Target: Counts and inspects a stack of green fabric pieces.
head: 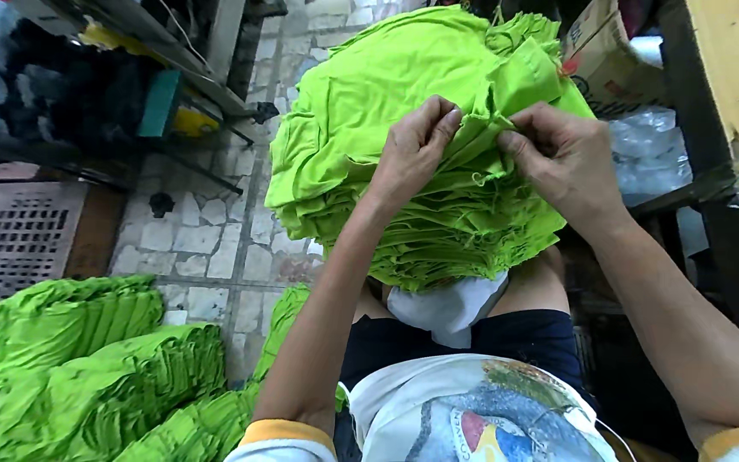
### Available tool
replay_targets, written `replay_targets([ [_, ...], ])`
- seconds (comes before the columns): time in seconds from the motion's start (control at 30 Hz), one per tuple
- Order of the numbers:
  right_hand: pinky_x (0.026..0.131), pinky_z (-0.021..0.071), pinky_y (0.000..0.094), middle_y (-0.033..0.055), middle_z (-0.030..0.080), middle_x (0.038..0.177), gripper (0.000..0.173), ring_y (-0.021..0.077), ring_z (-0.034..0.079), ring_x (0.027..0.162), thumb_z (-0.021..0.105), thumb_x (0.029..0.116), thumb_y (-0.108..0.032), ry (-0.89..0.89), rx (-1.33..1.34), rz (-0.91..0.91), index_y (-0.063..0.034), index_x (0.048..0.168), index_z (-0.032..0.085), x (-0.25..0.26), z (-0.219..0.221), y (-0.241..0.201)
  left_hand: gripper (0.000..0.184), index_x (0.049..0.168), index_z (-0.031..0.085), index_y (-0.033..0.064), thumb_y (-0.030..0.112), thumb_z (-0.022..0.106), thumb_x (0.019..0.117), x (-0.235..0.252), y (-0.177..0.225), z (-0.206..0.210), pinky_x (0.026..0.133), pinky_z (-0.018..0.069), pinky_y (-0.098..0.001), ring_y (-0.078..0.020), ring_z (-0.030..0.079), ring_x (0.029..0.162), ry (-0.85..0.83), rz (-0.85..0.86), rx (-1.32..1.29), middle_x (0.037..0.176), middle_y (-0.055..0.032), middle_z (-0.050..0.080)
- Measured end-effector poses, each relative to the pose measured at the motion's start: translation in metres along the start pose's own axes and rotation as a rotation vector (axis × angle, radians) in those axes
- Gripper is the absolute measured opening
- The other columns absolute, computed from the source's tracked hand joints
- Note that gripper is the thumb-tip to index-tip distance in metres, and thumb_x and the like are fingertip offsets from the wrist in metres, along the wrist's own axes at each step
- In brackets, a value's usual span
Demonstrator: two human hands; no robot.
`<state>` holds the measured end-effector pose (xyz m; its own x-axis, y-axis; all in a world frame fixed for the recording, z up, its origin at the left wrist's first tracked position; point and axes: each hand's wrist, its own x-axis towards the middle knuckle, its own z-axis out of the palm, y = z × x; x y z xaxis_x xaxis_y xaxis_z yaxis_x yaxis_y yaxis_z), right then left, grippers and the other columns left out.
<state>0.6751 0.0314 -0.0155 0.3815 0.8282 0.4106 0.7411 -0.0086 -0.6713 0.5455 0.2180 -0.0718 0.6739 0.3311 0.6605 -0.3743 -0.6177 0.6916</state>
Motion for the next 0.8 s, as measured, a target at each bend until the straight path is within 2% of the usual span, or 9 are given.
replay_targets([
  [0.1,0.065,0.0473,0.0178,0.0013,0.067,0.081,0.022,-0.0007,0.057,0.066,0.06,0.1036,-0.024,0.006,-0.01,0.006,-0.005,0.104,0.07,0.016,0.0,-0.005,0.032,0.113,0.064,0.0044,0.027,0.042,0.1107,0.013,0.063,-0.012,0.076,0.0476,-0.0211,0.0002,0.056,0.081,-0.179,-0.341,0.11,0.089,0.0026,0.06],
  [0.17,0.065,0.0483,0.0186,0.0007,0.068,0.081,0.021,-0.0001,0.058,0.066,0.06,0.1038,-0.025,0.017,-0.031,0.001,-0.0069,0.106,0.071,0.023,0.002,-0.009,0.031,0.115,0.066,0.0019,0.03,0.059,0.1042,0.017,0.071,-0.011,0.084,0.0555,-0.0261,-0.005,0.066,0.088,-0.207,-0.368,0.154,0.096,-0.0034,0.069],
  [0.27,0.065,0.0532,0.0305,0.009,0.068,0.085,0.028,0.0131,0.063,0.068,0.053,0.1058,-0.016,0.061,-0.093,-0.099,-0.0016,0.127,0.065,0.022,0.002,-0.015,0.025,0.111,0.07,0.0005,0.022,0.063,0.1012,0.025,0.064,-0.006,0.088,0.0541,-0.0329,-0.0107,0.068,0.093,-0.071,-0.412,0.222,0.099,-0.0081,0.072],
  [0.37,0.084,0.0551,0.0473,0.0193,0.064,0.121,0.041,0.0334,0.064,0.105,0.052,0.0912,-0.003,-0.097,-0.258,-0.331,0.0017,0.132,0.059,0.001,-0.012,-0.019,0.024,0.118,0.064,0.0017,0.021,0.055,0.1057,0.037,0.056,-0.015,0.09,0.0571,-0.0324,-0.0088,0.068,0.095,0.063,-0.564,0.001,0.103,-0.0052,0.07],
  [0.43,0.1,0.045,0.0622,0.0241,0.051,0.146,0.045,0.0471,0.05,0.131,0.06,0.0818,-0.011,-0.234,-0.334,-0.329,-0.0036,0.126,0.065,-0.008,-0.013,-0.007,0.023,0.121,0.062,0.0013,0.018,0.053,0.1069,0.041,0.058,-0.021,0.089,0.0577,-0.0305,-0.0082,0.068,0.095,0.086,-0.606,-0.126,0.104,-0.0044,0.069],
  [0.47,0.102,0.0415,0.0661,0.0256,0.049,0.149,0.037,0.0494,0.047,0.135,0.061,0.0842,-0.015,-0.251,-0.329,-0.306,-0.0043,0.119,0.069,-0.009,-0.012,0.002,0.022,0.121,0.061,0.0013,0.017,0.053,0.1072,0.041,0.059,-0.021,0.088,0.0579,-0.0298,-0.0079,0.068,0.094,0.082,-0.615,-0.166,0.103,-0.004,0.069],
  [0.57,0.105,0.0466,0.0543,0.0248,0.062,0.133,0.022,0.0412,0.058,0.125,0.058,0.1003,-0.012,-0.174,-0.224,-0.268,0.0019,0.108,0.072,0.005,-0.016,0.005,0.022,0.119,0.06,0.0007,0.018,0.052,0.1075,0.036,0.06,-0.02,0.088,0.0572,-0.0287,-0.0066,0.068,0.093,0.003,-0.552,-0.193,0.101,-0.0028,0.068],
  [0.7,0.097,0.0497,0.0429,0.0213,0.069,0.113,0.025,0.0304,0.065,0.109,0.057,0.1034,-0.016,-0.068,-0.129,-0.198,0.0026,0.111,0.071,0.037,-0.006,-0.003,0.044,0.128,0.058,-0.0014,0.028,0.068,0.0976,0.027,0.07,-0.012,0.096,0.0544,-0.0303,-0.0092,0.066,0.104,-0.255,-0.424,0.07,0.112,-0.0077,0.069],
  [0.8,0.097,0.0502,0.0457,0.0217,0.068,0.115,0.025,0.0348,0.064,0.111,0.054,0.1044,-0.014,0.081,-0.263,-0.241,0.0006,0.117,0.069,0.035,0.014,-0.015,0.032,0.121,0.065,-0.0036,0.02,0.065,0.0985,0.032,0.058,-0.01,0.095,0.053,-0.0361,-0.0167,0.069,0.103,-0.147,-0.401,0.296,0.108,-0.0146,0.072],
])
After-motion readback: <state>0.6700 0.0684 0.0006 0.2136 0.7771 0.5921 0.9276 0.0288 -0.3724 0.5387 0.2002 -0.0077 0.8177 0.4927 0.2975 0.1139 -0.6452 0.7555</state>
